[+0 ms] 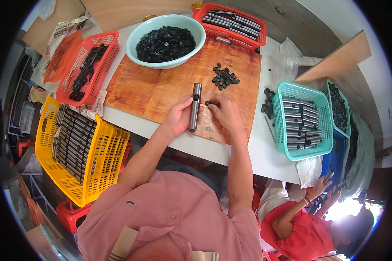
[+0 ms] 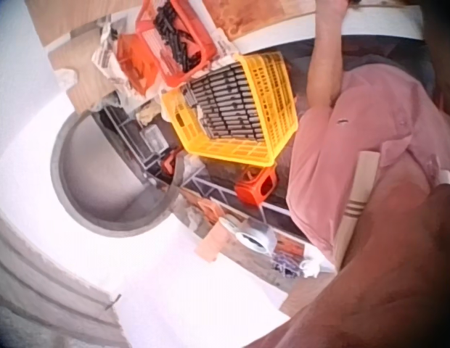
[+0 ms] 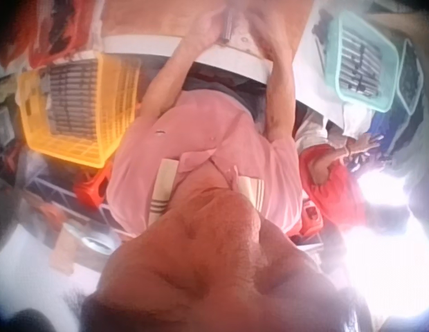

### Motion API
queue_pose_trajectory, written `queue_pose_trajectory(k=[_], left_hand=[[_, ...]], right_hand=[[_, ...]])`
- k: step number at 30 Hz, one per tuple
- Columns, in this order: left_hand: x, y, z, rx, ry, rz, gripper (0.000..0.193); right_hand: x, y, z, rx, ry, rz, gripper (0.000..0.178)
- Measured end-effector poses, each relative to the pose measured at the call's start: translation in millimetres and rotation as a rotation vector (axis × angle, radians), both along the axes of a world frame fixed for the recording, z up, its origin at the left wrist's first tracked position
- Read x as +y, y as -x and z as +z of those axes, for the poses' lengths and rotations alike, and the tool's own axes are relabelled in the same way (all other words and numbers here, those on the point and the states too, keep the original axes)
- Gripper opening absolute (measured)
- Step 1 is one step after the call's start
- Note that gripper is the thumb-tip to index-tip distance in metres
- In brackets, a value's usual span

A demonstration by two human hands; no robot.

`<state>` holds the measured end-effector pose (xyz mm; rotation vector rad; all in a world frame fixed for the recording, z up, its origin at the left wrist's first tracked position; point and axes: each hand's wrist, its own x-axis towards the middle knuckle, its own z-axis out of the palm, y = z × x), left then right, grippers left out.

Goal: The person inserts small black circular pieces into cylindrical metal tubes at a workbench. They pick up each piece, place it into the tube, and then set the completed assembly into a yellow basket. The process is repeated continuously with a second person working alongside.

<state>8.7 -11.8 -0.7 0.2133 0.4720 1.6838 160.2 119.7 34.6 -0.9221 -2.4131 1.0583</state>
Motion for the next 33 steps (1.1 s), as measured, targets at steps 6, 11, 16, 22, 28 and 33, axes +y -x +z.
queue_pose_trajectory(k=[6,11,16,22,28,33], left_hand=[[1,-3,-1,0.038,0.017,0.050,0.028],[0,-1,-5,0.011,0.003,0.068,0.029],[0,-2,-3,-0.002,0.011,0.087,0.031],[0,0,-6,-0.012,-0.084,0.061,0.036],[-19,-9,9,0.317,-0.201,-0.045,0.038],[-24,-1,34,0.527,-0.331,-0.142,0.041]], right_hand=[[-3,2,-2,0.037,-0.079,0.011,0.020],[-7,6,-7,0.099,-0.092,0.014,0.022],[-14,15,-13,-0.011,-0.318,-0.091,0.027],[-16,20,-19,0.069,-0.291,-0.024,0.014],[-14,8,-10,0.123,-0.103,0.016,0.011],[-12,9,-11,0.154,-0.046,0.018,0.020]])
